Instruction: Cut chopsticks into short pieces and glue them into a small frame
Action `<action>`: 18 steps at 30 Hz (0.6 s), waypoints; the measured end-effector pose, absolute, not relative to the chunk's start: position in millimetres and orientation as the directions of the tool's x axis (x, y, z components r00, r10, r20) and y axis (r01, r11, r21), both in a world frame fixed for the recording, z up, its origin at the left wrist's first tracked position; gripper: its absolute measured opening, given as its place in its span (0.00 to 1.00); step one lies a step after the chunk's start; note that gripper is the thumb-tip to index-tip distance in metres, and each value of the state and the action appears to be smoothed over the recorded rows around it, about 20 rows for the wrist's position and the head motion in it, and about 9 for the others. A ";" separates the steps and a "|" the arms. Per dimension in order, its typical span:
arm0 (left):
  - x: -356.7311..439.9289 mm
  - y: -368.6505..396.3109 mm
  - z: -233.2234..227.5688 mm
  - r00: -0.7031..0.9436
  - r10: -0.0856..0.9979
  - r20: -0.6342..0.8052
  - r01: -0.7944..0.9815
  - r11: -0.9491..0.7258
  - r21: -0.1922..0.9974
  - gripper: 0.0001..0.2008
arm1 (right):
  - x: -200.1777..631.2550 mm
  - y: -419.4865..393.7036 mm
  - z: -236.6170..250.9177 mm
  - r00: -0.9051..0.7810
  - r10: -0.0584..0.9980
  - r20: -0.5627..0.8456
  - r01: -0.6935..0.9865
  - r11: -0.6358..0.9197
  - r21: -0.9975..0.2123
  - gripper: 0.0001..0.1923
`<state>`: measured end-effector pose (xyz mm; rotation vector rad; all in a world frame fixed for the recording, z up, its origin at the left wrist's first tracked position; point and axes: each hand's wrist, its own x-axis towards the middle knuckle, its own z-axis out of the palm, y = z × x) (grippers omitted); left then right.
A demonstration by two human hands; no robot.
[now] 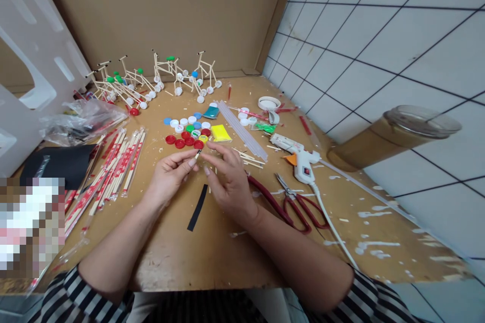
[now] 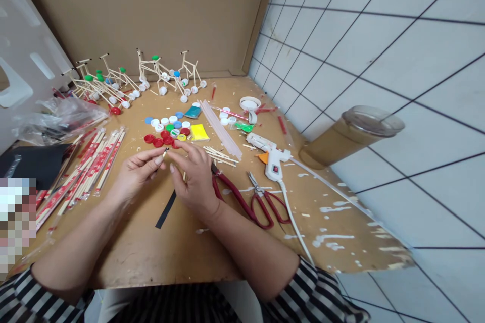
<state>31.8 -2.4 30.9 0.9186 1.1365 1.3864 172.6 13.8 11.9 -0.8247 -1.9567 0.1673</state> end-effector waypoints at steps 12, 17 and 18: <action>32.4 -2.6 25.9 -0.134 0.991 0.026 -0.213 -0.054 0.976 0.11 | 177.0 11.1 23.4 -0.413 0.440 0.798 0.604 0.788 -0.121 0.15; 31.3 -3.0 32.3 -0.142 0.989 -0.042 -0.239 0.007 0.971 0.13 | 179.5 18.1 17.1 -0.304 0.589 0.749 0.568 0.743 -0.353 0.16; 30.8 -3.0 33.3 -0.144 0.988 -0.052 -0.241 0.016 0.970 0.14 | 179.4 19.0 15.7 -0.306 0.594 0.744 0.564 0.743 -0.361 0.16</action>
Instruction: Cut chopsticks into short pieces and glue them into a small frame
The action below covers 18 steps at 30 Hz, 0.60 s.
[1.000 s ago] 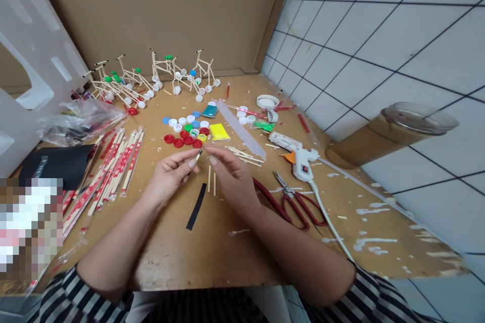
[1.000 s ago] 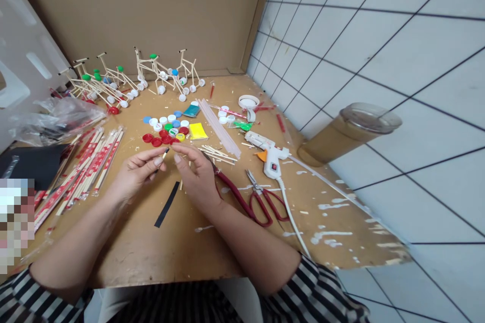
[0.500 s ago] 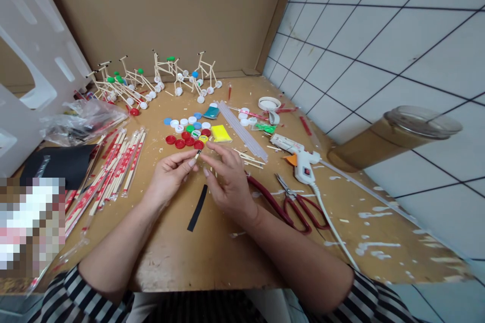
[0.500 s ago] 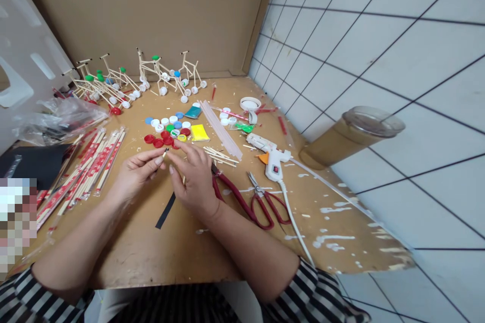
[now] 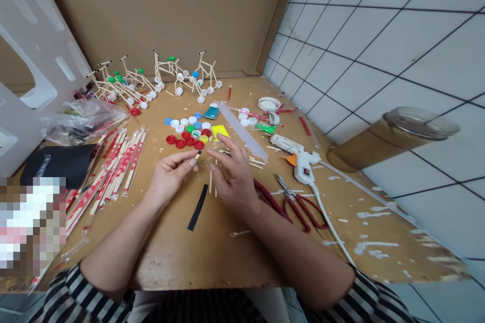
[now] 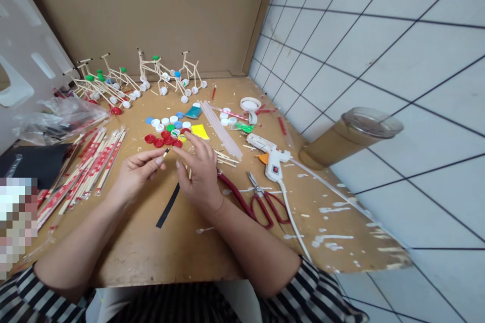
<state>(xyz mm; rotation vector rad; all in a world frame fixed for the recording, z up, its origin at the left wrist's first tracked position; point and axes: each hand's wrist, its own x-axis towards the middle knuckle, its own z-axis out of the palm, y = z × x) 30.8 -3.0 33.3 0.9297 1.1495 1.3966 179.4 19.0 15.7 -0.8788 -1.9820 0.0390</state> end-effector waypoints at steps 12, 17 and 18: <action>30.2 -4.7 37.2 -0.148 0.988 -0.044 -0.229 0.009 0.973 0.12 | 178.1 16.5 15.5 -0.376 0.530 0.760 0.606 0.761 -0.231 0.21; 30.6 -4.4 35.7 -0.149 0.988 -0.042 -0.221 0.008 0.975 0.12 | 178.5 15.2 17.2 -0.393 0.525 0.755 0.625 0.755 -0.199 0.20; 30.6 -4.2 35.4 -0.150 0.988 -0.039 -0.221 0.005 0.975 0.12 | 178.3 15.3 17.3 -0.394 0.523 0.756 0.627 0.754 -0.194 0.20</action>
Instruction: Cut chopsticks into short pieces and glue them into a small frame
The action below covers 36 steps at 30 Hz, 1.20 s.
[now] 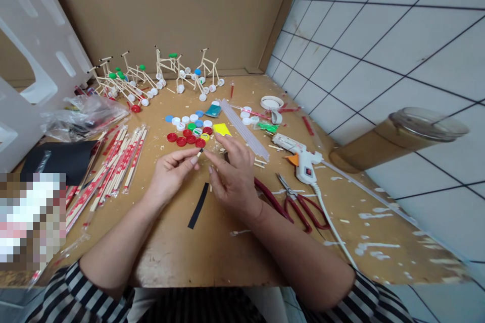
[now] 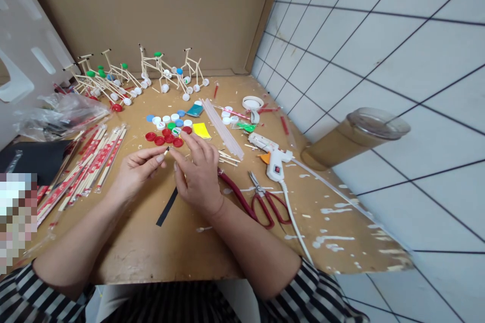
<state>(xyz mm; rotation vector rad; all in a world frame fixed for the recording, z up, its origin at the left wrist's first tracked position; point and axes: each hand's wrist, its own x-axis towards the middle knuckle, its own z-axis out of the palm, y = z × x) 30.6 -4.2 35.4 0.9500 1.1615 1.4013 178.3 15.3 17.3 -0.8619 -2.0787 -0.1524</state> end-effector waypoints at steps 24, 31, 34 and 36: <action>32.3 -4.5 37.3 -0.152 0.988 -0.012 -0.176 -0.015 0.984 0.07 | 178.7 16.8 19.4 -0.388 0.554 0.737 0.590 0.763 -0.264 0.21; 31.7 -4.4 37.4 -0.126 0.989 -0.073 -0.232 0.042 0.972 0.10 | 180.6 17.5 21.1 -0.236 0.630 0.740 0.362 0.764 -0.534 0.18; 32.2 -4.6 37.1 -0.112 0.990 -0.087 -0.233 0.059 0.971 0.11 | 180.0 18.7 20.2 -0.270 0.616 0.740 0.407 0.770 -0.492 0.17; 31.9 -4.7 36.4 -0.097 0.991 -0.092 -0.231 0.067 0.971 0.12 | 179.7 19.0 19.7 -0.281 0.586 0.760 0.440 0.783 -0.441 0.17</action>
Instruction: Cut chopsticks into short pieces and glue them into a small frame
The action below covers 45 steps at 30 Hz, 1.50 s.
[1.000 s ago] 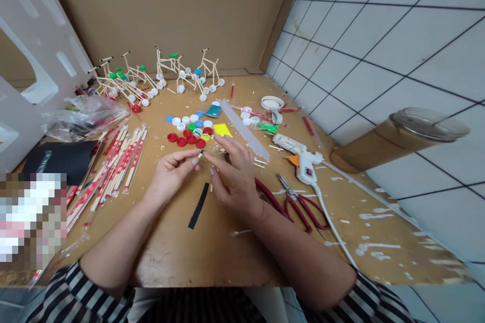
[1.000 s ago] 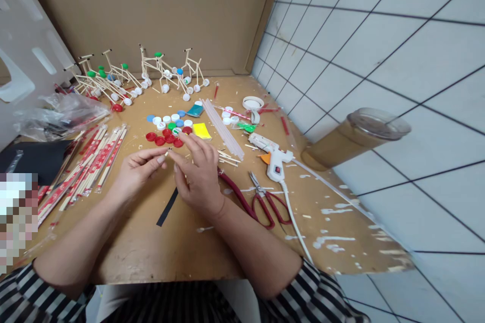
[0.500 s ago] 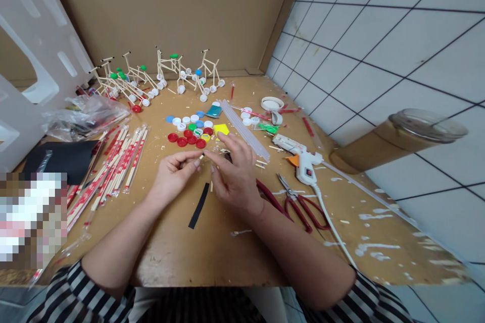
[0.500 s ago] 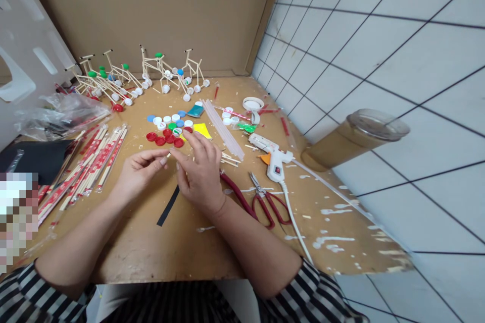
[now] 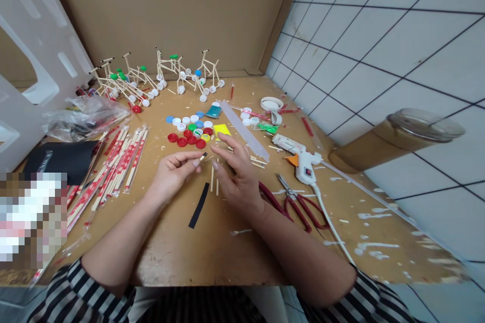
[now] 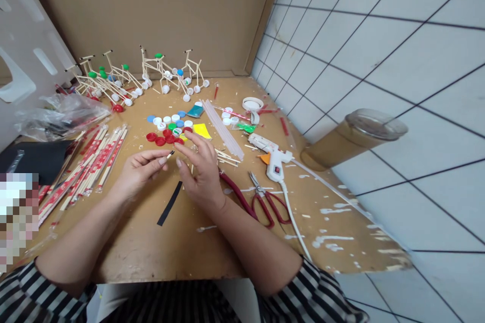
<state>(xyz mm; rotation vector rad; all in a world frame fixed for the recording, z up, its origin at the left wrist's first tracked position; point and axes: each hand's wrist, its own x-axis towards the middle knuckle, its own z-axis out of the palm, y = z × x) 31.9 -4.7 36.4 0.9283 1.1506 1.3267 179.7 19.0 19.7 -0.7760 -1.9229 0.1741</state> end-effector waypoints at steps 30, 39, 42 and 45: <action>29.0 -3.8 33.5 -0.006 0.991 -0.137 -0.257 0.131 0.958 0.17 | 181.0 26.5 21.1 -0.338 0.753 0.564 0.162 0.637 -0.753 0.10; 29.6 -4.0 32.2 0.036 0.998 -0.042 -0.170 0.047 0.984 0.10 | 184.8 33.4 24.9 -0.383 0.789 0.480 0.118 0.557 -0.822 0.03; 31.4 -4.5 33.4 0.038 0.998 -0.048 -0.163 0.053 0.985 0.10 | 184.8 32.7 25.2 -0.389 0.794 0.467 0.161 0.558 -0.814 0.04; 31.8 -4.2 33.0 0.047 0.995 -0.091 -0.168 0.098 0.981 0.12 | 184.2 30.8 26.3 -0.379 0.790 0.482 0.170 0.572 -0.802 0.04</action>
